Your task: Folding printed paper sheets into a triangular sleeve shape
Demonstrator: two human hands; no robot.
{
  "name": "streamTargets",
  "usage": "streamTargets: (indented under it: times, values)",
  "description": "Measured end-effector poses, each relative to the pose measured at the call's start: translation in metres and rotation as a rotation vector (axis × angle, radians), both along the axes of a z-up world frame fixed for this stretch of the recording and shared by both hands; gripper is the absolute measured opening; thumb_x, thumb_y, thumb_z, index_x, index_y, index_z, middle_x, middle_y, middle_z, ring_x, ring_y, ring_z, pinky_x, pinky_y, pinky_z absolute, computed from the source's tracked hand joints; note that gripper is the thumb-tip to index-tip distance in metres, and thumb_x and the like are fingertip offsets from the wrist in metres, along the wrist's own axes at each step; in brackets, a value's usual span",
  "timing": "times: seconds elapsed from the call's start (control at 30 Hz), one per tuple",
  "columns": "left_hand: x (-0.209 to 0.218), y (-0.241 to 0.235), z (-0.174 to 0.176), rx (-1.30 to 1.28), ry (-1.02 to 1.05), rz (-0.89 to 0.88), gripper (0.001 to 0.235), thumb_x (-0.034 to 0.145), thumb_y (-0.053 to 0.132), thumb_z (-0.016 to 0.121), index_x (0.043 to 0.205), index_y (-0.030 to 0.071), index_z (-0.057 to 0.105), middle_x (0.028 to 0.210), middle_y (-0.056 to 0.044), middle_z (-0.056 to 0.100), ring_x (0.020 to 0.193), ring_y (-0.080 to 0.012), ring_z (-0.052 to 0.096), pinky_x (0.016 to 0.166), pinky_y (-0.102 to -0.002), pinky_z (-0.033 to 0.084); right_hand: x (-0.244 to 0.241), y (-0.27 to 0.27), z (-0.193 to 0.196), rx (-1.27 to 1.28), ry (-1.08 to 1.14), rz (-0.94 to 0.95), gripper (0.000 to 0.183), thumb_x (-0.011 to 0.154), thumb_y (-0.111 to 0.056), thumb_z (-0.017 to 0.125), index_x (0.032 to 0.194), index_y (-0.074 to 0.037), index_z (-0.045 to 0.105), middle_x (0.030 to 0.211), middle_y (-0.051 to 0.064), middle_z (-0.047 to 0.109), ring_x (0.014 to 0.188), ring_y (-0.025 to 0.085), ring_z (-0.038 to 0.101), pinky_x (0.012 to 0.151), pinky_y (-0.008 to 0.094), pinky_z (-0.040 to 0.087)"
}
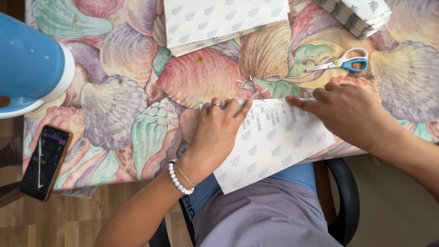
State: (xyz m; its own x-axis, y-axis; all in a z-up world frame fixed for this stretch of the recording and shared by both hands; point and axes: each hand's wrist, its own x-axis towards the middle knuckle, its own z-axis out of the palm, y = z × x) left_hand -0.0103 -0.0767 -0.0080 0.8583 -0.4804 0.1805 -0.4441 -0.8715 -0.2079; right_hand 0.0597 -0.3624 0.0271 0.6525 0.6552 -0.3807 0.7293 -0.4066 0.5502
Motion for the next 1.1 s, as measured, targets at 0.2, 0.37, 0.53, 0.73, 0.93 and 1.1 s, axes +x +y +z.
streamTargets:
  times: [0.2,0.37,0.53,0.73,0.93,1.1]
  values:
    - [0.001,-0.008,0.002,-0.045,0.020,0.031,0.053,0.092,0.011,0.053,0.143,0.020,0.057,0.117,-0.004,0.060,0.102,-0.0301,0.055,0.103,-0.057,0.042,0.010,-0.055,-0.022,0.199,0.027,0.037,0.057,0.098,-0.036,0.050,0.154,-0.039,0.045,0.099,-0.008,0.062,0.096,0.017,0.061,0.081,0.029,0.060]
    - [0.008,-0.026,-0.007,-0.018,-0.007,-0.090,0.024,0.092,0.007,0.055,0.114,0.007,0.065,0.117,-0.010,0.057,0.110,-0.0260,0.053,0.097,-0.041,0.044,0.006,-0.035,-0.012,0.784,0.094,0.155,0.034,0.097,-0.023,0.066,0.128,-0.012,0.072,0.115,0.005,0.072,0.101,0.024,0.068,0.089,0.038,0.060]
    - [0.014,-0.039,-0.007,0.072,-0.111,-0.044,0.056,0.093,0.024,0.056,0.148,0.014,0.050,0.109,-0.001,0.060,0.100,-0.0200,0.057,0.072,-0.029,0.051,0.013,-0.030,-0.029,0.784,0.074,0.155,0.028,0.099,-0.017,0.064,0.124,-0.008,0.073,0.113,0.003,0.072,0.097,0.024,0.068,0.083,0.037,0.060]
    - [0.011,-0.045,-0.014,0.120,-0.152,-0.029,0.053,0.092,0.023,0.053,0.145,0.014,0.054,0.135,-0.004,0.057,0.120,-0.0248,0.055,0.084,-0.038,0.049,0.017,-0.030,-0.035,0.684,0.038,0.203,0.021,0.091,0.000,0.069,0.107,-0.013,0.073,0.093,0.000,0.066,0.080,0.021,0.066,0.073,0.033,0.058]
    - [0.008,-0.058,-0.012,0.107,-0.190,0.031,0.049,0.096,0.024,0.053,0.143,0.010,0.054,0.104,-0.001,0.054,0.091,-0.0182,0.054,0.071,-0.039,0.052,0.015,-0.030,-0.040,0.777,0.125,0.113,0.011,0.099,-0.007,0.065,0.092,-0.012,0.071,0.084,0.000,0.063,0.077,0.023,0.062,0.068,0.036,0.056]
    - [0.006,-0.062,-0.018,0.102,-0.089,0.041,0.057,0.098,0.034,0.051,0.154,0.033,0.044,0.127,0.000,0.055,0.097,-0.0241,0.054,0.080,-0.054,0.055,0.009,-0.027,-0.042,0.665,0.060,0.241,0.017,0.092,0.004,0.064,0.082,-0.009,0.061,0.085,0.004,0.057,0.078,0.023,0.055,0.064,0.035,0.051]
